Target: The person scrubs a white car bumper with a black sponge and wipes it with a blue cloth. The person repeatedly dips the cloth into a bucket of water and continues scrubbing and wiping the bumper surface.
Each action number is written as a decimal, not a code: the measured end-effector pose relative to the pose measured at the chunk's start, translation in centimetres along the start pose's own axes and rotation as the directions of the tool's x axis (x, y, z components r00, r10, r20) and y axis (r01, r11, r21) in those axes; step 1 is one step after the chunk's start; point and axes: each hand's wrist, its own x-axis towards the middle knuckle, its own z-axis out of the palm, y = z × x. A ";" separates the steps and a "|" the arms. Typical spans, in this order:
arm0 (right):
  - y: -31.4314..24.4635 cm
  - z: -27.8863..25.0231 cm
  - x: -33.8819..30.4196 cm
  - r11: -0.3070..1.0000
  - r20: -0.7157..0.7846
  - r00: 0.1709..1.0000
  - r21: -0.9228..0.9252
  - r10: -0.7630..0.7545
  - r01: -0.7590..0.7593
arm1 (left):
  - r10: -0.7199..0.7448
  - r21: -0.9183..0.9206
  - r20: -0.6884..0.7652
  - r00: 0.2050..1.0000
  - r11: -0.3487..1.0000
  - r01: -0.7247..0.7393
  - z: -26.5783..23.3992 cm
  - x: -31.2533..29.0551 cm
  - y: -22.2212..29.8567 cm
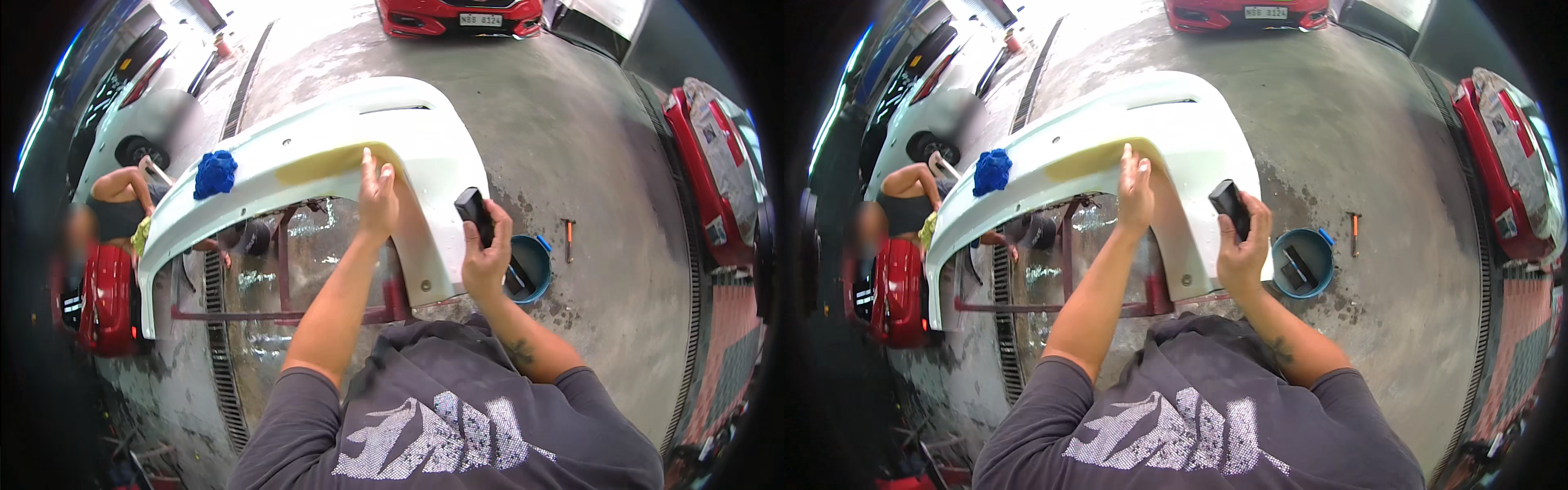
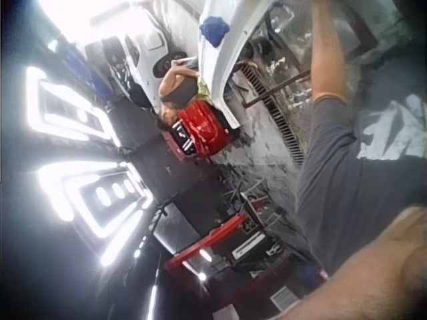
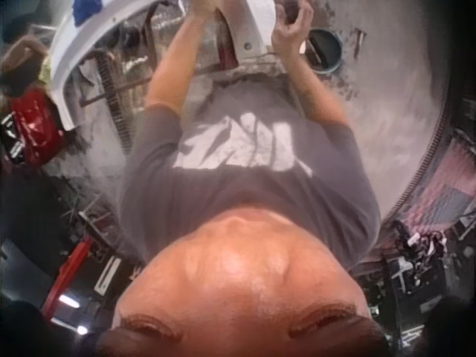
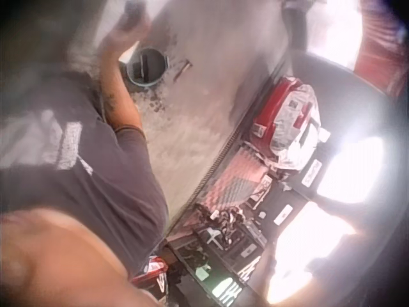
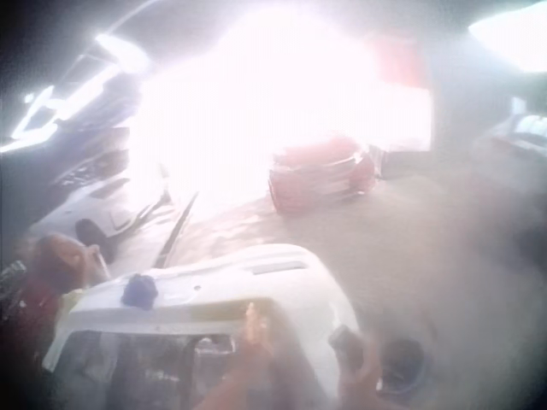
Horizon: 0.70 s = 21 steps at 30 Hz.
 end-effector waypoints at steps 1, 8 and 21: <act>-0.6 -0.7 0.2 0.996 0.052 0.996 0.058 0.071 -0.074 | -0.063 -0.128 -0.045 0.997 0.990 0.056 3.7 -0.2 0.5; 3.4 -4.7 2.9 0.991 0.182 0.983 0.116 0.038 -0.060 | -0.133 -0.045 -0.074 0.988 0.991 0.130 9.4 -2.0 2.8; 7.6 -5.5 4.5 0.986 0.363 0.917 0.093 -0.165 0.141 | -0.171 0.077 -0.055 0.984 0.982 0.175 10.1 -9.8 7.1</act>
